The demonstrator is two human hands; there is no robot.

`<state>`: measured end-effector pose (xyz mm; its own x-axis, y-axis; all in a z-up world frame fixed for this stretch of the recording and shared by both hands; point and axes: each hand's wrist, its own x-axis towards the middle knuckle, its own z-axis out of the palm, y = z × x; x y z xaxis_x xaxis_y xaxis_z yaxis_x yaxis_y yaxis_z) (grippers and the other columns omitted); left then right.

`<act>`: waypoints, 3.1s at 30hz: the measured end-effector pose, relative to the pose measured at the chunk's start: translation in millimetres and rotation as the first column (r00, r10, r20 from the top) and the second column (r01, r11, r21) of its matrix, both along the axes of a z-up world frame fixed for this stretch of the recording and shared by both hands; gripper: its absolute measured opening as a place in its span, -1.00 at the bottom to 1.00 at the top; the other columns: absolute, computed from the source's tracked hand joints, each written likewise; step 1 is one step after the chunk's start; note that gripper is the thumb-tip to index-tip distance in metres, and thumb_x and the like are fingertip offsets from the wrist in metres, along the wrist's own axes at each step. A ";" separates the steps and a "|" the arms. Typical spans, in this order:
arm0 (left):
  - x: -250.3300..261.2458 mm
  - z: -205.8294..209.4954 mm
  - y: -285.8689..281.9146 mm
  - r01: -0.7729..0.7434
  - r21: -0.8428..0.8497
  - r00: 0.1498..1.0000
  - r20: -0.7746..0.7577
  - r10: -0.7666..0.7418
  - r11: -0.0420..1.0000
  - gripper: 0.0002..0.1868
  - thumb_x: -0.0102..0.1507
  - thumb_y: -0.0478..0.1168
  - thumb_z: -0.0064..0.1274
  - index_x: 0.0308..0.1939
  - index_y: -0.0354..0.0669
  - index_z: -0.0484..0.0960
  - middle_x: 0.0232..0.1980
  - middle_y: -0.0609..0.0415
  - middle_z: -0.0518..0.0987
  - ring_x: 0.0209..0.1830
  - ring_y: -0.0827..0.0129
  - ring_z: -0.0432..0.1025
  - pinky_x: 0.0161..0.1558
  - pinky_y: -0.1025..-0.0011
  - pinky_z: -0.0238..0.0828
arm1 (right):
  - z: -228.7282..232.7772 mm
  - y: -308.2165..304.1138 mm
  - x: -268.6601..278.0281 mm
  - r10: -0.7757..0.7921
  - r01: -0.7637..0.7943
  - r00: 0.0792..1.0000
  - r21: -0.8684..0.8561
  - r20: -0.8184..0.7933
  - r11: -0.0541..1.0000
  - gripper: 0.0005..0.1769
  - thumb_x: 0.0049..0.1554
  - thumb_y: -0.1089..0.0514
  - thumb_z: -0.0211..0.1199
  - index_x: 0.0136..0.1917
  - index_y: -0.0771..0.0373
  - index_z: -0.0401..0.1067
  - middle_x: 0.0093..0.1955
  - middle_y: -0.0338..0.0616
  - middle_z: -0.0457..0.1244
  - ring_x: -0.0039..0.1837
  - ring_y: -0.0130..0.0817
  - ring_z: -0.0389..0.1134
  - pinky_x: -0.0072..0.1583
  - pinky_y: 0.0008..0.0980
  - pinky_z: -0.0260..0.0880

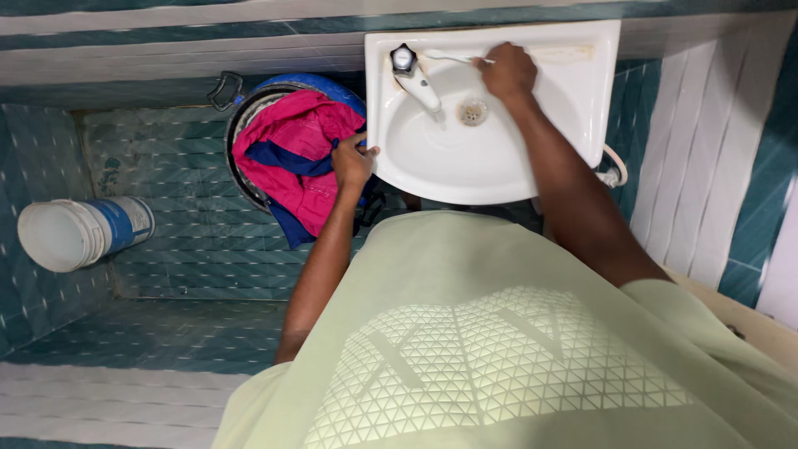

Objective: The person cleans the interior of a bathroom sink using a toothbrush and water, scrubbing the ceramic surface and around the drain.

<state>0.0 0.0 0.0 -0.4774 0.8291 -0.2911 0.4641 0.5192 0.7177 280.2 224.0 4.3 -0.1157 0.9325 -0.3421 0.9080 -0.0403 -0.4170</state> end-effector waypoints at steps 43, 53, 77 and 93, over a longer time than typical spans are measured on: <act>-9.0 3.1 -6.3 -0.124 0.059 0.966 0.233 0.108 0.990 -0.54 0.08 -0.36 0.39 0.06 -0.29 0.70 -0.15 -0.25 0.71 -0.23 0.22 0.69 -0.22 0.37 0.59 | -41.7 -144.0 39.8 -0.316 0.081 0.913 -0.642 -0.259 0.763 -0.37 0.33 -0.28 0.02 -0.31 0.27 0.37 -0.48 -0.27 0.14 -0.45 -0.43 0.07 -0.36 -0.37 0.05; -19.1 2.5 -4.2 -0.030 0.047 0.971 0.240 0.018 0.998 -0.55 0.08 -0.36 0.40 0.04 -0.34 0.69 -0.19 -0.24 0.72 -0.28 0.25 0.68 -0.26 0.39 0.59 | 40.7 -155.3 2.5 -0.654 0.049 0.630 -0.820 -0.418 0.571 -0.47 0.41 -0.15 -0.13 -0.09 0.35 0.36 -0.46 -0.42 -0.12 -0.47 -0.58 -0.19 -0.41 -0.48 -0.17; -13.4 -15.9 -8.7 -0.037 0.108 0.974 0.225 0.012 0.994 -0.53 0.09 -0.33 0.41 0.07 -0.35 0.69 -0.11 -0.23 0.72 -0.17 0.28 0.69 -0.18 0.42 0.60 | -57.4 -179.7 -139.5 0.100 -0.137 0.977 -0.191 -0.191 0.972 -0.65 0.13 0.16 0.26 0.06 0.51 0.51 -0.02 0.35 0.38 0.11 0.23 0.43 0.22 -0.06 0.42; -15.4 -27.5 -12.8 -0.050 0.135 0.970 0.242 0.015 0.990 -0.52 0.11 -0.33 0.41 0.10 -0.35 0.69 -0.06 -0.18 0.73 -0.14 0.30 0.69 -0.13 0.43 0.60 | -53.2 -161.0 -134.8 -0.337 0.131 0.800 -0.404 -0.496 0.905 -0.43 0.17 0.11 0.37 0.29 0.60 0.40 -0.19 0.05 0.38 -0.17 -0.25 0.41 -0.08 -0.31 0.43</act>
<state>-15.4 -12.8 -27.5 -0.4351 0.8548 -0.2829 0.2541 0.4180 0.8722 145.4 63.0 -48.9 -0.1704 0.7950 -0.5822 0.4770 -0.4504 -0.7547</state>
